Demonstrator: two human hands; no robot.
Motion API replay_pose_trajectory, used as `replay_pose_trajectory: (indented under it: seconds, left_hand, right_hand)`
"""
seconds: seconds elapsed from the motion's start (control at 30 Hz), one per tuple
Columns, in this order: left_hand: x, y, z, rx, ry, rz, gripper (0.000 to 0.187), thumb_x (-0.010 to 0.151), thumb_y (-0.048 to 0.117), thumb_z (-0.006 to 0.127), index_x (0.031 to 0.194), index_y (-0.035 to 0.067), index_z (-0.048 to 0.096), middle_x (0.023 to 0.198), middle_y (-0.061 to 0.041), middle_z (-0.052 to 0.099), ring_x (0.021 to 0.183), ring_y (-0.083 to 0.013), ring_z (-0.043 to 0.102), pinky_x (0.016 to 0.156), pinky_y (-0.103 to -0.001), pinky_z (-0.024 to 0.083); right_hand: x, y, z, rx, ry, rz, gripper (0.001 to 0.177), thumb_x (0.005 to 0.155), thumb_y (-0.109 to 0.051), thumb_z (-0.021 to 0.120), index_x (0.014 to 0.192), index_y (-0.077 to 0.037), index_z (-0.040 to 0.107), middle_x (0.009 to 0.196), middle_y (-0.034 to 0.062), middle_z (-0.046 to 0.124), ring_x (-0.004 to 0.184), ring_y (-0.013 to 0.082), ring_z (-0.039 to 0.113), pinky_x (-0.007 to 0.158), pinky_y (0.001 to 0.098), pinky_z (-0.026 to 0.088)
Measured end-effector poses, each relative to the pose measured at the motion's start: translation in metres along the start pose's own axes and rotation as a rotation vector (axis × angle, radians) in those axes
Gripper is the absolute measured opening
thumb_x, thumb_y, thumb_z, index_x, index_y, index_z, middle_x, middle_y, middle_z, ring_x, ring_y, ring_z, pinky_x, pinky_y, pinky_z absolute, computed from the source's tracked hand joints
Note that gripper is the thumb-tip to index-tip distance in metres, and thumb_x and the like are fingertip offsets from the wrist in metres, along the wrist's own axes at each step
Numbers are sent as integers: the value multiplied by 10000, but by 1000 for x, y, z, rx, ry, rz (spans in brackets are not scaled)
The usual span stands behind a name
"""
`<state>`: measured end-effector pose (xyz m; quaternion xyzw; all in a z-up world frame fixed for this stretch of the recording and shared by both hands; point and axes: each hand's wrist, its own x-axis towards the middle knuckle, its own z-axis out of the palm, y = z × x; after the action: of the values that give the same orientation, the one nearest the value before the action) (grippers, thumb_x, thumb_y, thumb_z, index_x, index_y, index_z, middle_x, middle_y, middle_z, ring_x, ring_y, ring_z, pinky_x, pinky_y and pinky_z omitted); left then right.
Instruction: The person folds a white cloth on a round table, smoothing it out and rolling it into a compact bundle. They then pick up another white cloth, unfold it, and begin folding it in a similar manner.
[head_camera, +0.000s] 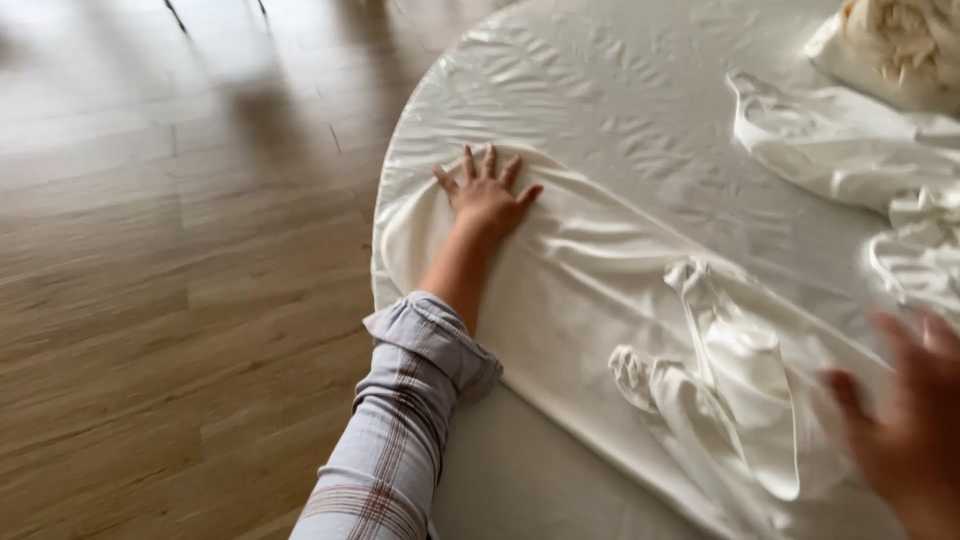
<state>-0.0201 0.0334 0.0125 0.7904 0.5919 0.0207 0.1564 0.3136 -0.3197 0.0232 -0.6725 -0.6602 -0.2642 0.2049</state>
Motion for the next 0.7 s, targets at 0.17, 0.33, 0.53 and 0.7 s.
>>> replay_pose_trajectory:
  seconds: [0.17,0.33,0.53,0.7]
  left_hand:
    - [7,-1,6,-7,25,29,811,921,762,209,1635,382,148,1737,-14,-25,1575,-340,-130,1141,-740,-154]
    - [17,-3,17,7,58,33,843,909,779,222,1639,361,161,1736,-28,-22,1558,-354,-158,1130,-733,-177]
    - [40,-4,41,64,130,72,851,944,747,155,1647,267,137,1729,-127,-23,1549,-361,-168,1122,-696,-217]
    - [65,-11,69,-54,415,559,567,1039,462,473,1558,235,448,1679,-97,311,1559,-313,258,1225,-692,147]
  right_hand:
    - [-7,-68,69,-25,-470,318,821,838,-783,339,1562,-397,372,1727,94,212,1553,425,164,1079,792,152]
    - [14,-87,53,-69,-726,359,796,866,-780,247,1578,-427,309,1718,27,222,1556,344,182,1113,696,178]
    - [110,-120,66,23,-378,252,889,906,-832,210,1573,-279,411,1683,187,277,1517,467,195,1065,825,55]
    - [128,-153,171,10,-608,364,805,911,-885,213,1603,-475,254,1733,45,166,1590,347,108,1162,798,108]
